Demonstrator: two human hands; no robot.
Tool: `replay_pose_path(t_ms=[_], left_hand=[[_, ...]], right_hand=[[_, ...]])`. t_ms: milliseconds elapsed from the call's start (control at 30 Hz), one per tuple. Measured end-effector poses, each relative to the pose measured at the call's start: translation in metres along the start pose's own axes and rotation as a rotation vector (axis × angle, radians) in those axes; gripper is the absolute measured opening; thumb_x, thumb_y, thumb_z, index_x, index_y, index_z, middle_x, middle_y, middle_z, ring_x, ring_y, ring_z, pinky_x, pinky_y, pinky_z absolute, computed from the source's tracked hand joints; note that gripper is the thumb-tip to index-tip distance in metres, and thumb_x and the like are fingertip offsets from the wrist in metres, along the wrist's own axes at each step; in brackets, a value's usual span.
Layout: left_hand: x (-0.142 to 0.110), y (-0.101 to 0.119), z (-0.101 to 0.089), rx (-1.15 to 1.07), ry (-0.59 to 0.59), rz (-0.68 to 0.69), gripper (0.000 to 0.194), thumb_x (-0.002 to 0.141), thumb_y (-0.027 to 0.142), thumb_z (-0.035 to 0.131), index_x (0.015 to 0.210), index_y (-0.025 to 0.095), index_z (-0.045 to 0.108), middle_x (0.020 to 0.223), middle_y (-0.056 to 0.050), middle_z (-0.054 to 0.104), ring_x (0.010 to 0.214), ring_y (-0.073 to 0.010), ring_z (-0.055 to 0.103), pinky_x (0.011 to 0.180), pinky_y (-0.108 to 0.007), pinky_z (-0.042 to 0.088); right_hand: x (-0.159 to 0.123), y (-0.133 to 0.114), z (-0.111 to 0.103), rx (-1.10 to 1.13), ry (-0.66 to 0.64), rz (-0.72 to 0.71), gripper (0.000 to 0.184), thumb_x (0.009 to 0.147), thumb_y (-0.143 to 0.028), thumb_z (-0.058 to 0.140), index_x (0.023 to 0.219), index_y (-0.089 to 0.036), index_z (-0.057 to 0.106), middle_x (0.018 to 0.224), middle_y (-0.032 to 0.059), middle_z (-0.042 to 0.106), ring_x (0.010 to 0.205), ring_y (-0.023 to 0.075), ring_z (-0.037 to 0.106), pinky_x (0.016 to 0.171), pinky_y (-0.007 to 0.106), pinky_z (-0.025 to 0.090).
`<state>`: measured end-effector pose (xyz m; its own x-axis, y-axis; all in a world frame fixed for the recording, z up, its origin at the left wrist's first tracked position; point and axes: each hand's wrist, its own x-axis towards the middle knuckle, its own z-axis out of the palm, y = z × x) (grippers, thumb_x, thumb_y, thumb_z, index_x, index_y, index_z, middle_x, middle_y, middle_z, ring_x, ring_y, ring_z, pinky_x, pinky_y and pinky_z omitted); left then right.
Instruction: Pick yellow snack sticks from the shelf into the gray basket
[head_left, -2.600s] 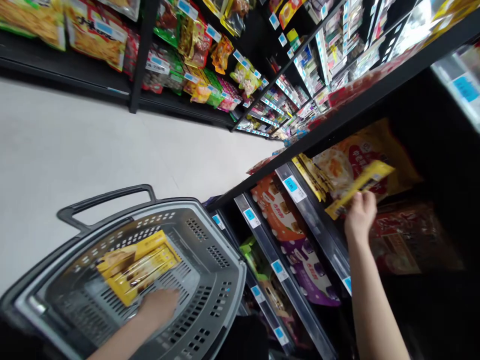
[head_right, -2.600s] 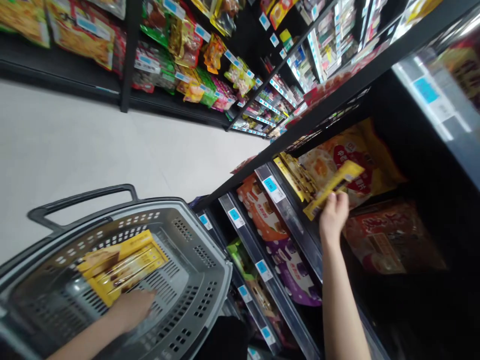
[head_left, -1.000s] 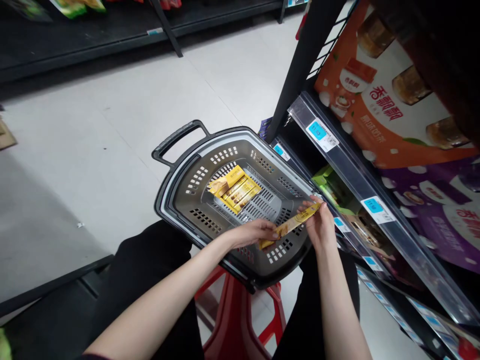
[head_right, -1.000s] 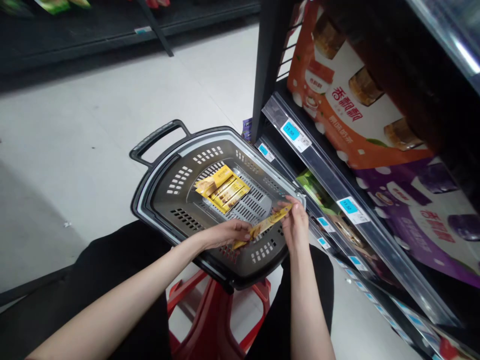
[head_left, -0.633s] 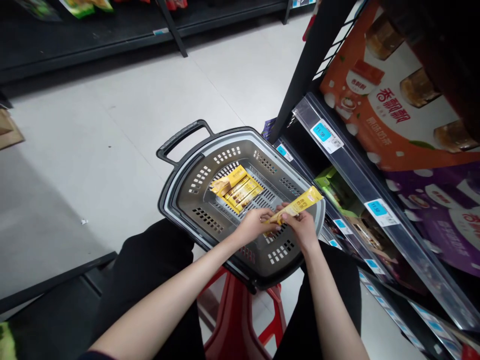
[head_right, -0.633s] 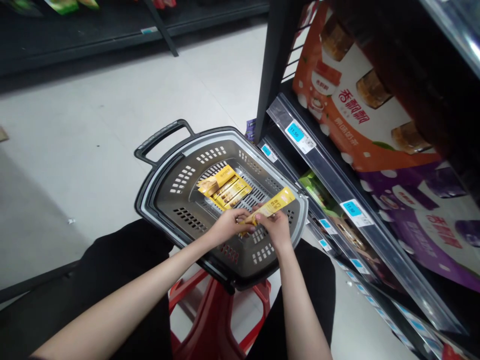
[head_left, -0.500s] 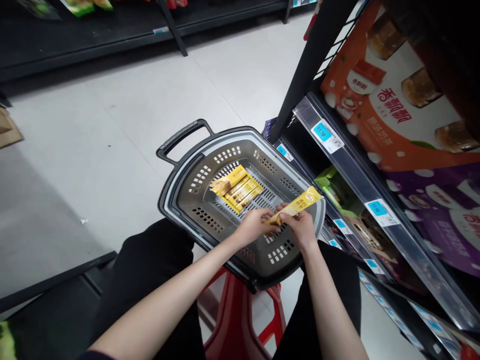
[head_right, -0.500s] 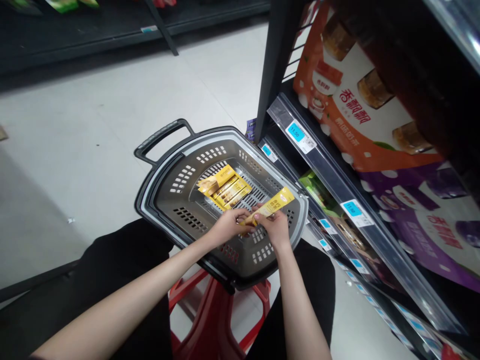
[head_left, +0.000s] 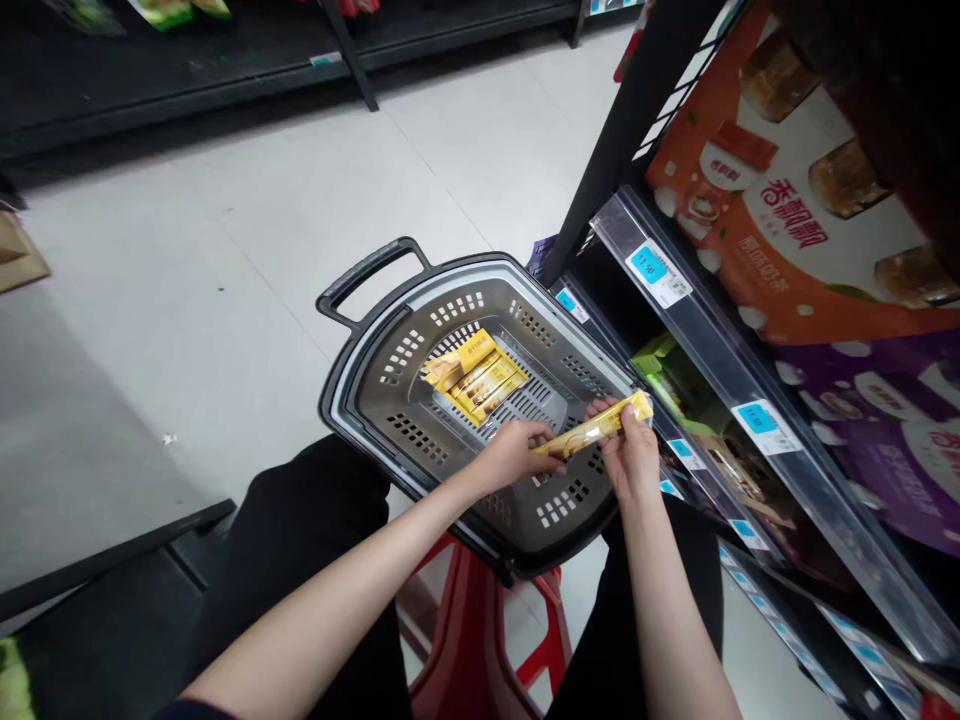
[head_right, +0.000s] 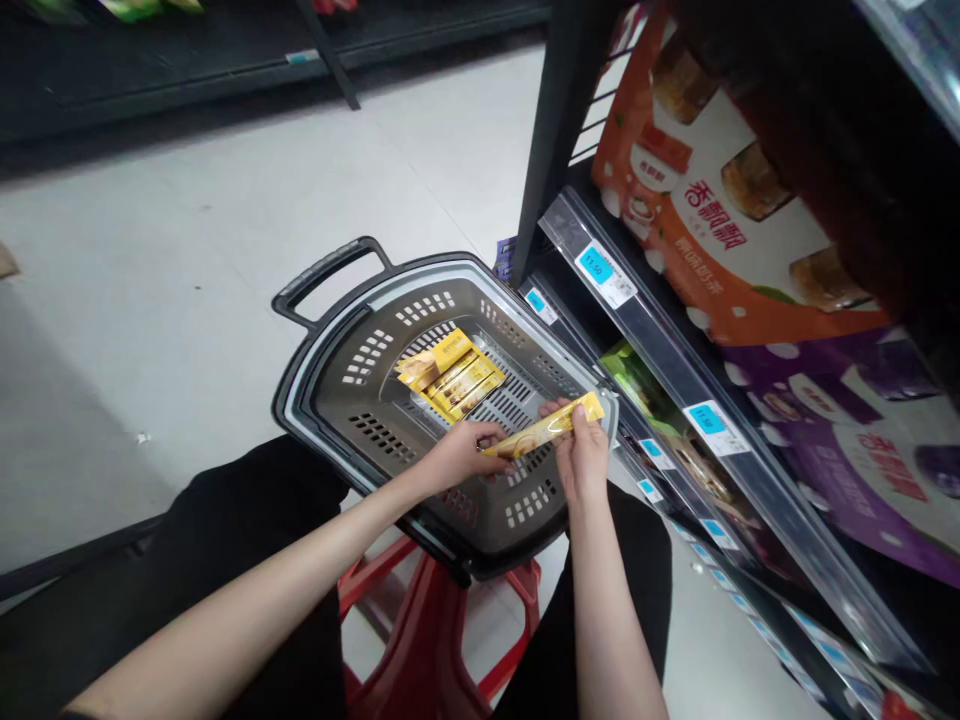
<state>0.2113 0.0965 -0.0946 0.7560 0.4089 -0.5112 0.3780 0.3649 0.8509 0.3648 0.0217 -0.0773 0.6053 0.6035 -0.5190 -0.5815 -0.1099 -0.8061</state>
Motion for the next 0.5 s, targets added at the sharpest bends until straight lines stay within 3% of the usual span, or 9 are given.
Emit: replay_pose_path(t_ms=[200,300,500], left_hand=[[-0.001,0.007,-0.002,-0.131,-0.089,-0.020,0.034,0.066,0.045,0.065,0.074,0.012,0.063,0.055,0.003,0.059,0.047,-0.0105,0.054,0.046,-0.021,0.043],[0.000,0.006,-0.002,-0.269,-0.150,-0.132,0.043,0.059,0.052,0.068,0.073,0.011,0.063,0.059,0.001,0.063,0.048,-0.0127,0.057,0.045,-0.023,0.045],[0.003,-0.001,-0.003,-0.339,-0.115,-0.305,0.048,0.050,0.051,0.074,0.074,0.011,0.065,0.061,0.000,0.064,0.053,-0.0143,0.060,0.051,-0.026,0.049]], right_hand=[[0.005,0.002,-0.005,0.043,0.053,0.019,0.028,0.068,-0.041,0.068,0.081,-0.016,0.062,0.080,0.0063,0.068,0.088,0.0217,0.064,0.084,0.041,0.050],[0.009,0.007,-0.011,0.033,0.067,0.088,0.023,0.070,-0.038,0.066,0.079,-0.017,0.062,0.079,0.0053,0.069,0.083,0.0202,0.065,0.081,0.040,0.052],[0.015,0.017,-0.015,-0.013,0.076,0.171,0.020,0.071,-0.038,0.065,0.075,-0.020,0.060,0.077,0.0034,0.068,0.079,0.0193,0.066,0.072,0.036,0.055]])
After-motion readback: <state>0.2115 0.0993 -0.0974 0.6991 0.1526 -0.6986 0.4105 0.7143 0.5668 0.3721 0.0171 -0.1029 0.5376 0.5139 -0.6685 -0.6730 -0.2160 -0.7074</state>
